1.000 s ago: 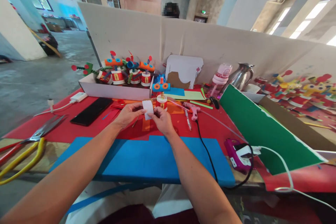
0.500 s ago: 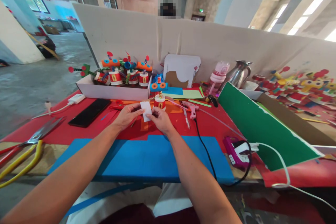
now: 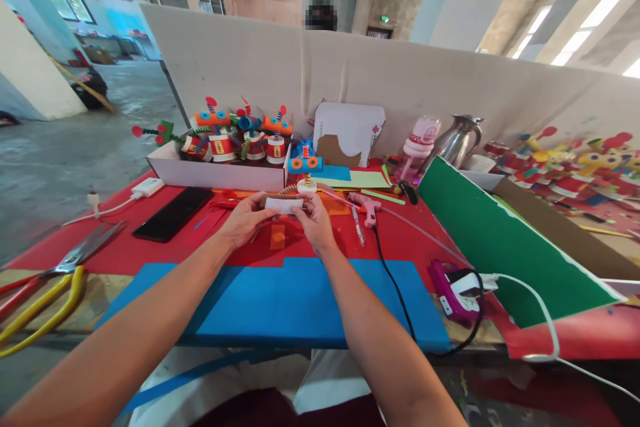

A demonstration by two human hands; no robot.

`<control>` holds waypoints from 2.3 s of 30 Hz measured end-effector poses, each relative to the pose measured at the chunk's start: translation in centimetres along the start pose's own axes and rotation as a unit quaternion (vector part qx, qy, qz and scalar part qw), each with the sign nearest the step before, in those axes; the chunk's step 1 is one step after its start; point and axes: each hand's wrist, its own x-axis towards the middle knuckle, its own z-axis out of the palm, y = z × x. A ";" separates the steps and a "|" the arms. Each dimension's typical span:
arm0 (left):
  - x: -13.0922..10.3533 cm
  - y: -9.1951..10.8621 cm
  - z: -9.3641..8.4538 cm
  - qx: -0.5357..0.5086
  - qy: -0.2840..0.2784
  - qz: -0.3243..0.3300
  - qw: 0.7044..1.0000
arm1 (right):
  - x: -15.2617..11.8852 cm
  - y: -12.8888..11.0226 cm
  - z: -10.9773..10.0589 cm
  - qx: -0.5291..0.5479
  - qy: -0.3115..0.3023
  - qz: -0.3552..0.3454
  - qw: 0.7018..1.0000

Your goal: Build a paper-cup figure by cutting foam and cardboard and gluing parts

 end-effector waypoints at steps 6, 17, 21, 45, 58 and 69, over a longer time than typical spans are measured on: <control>-0.1 -0.2 0.0 0.026 -0.004 -0.032 0.999 | 0.0 -0.3 -0.1 -0.004 0.026 -0.028 0.999; -0.1 -0.3 -0.1 0.036 -0.034 -0.043 0.998 | -0.2 -1.0 0.0 0.035 -0.009 0.034 0.999; -0.2 -0.3 -0.1 0.023 -0.041 -0.054 0.997 | -0.5 -0.9 0.2 0.004 -0.065 0.060 0.996; -0.6 -0.6 -0.4 0.493 0.016 0.385 0.780 | -1.0 -1.2 1.1 0.128 -0.042 0.196 0.971; -0.8 -0.1 -0.3 0.535 -0.055 0.427 0.727 | -1.1 -1.4 0.7 0.154 -0.024 0.209 0.965; -1.0 -1.0 0.0 0.520 -0.033 0.365 0.772 | -0.8 -0.8 0.6 0.106 -0.031 0.177 0.978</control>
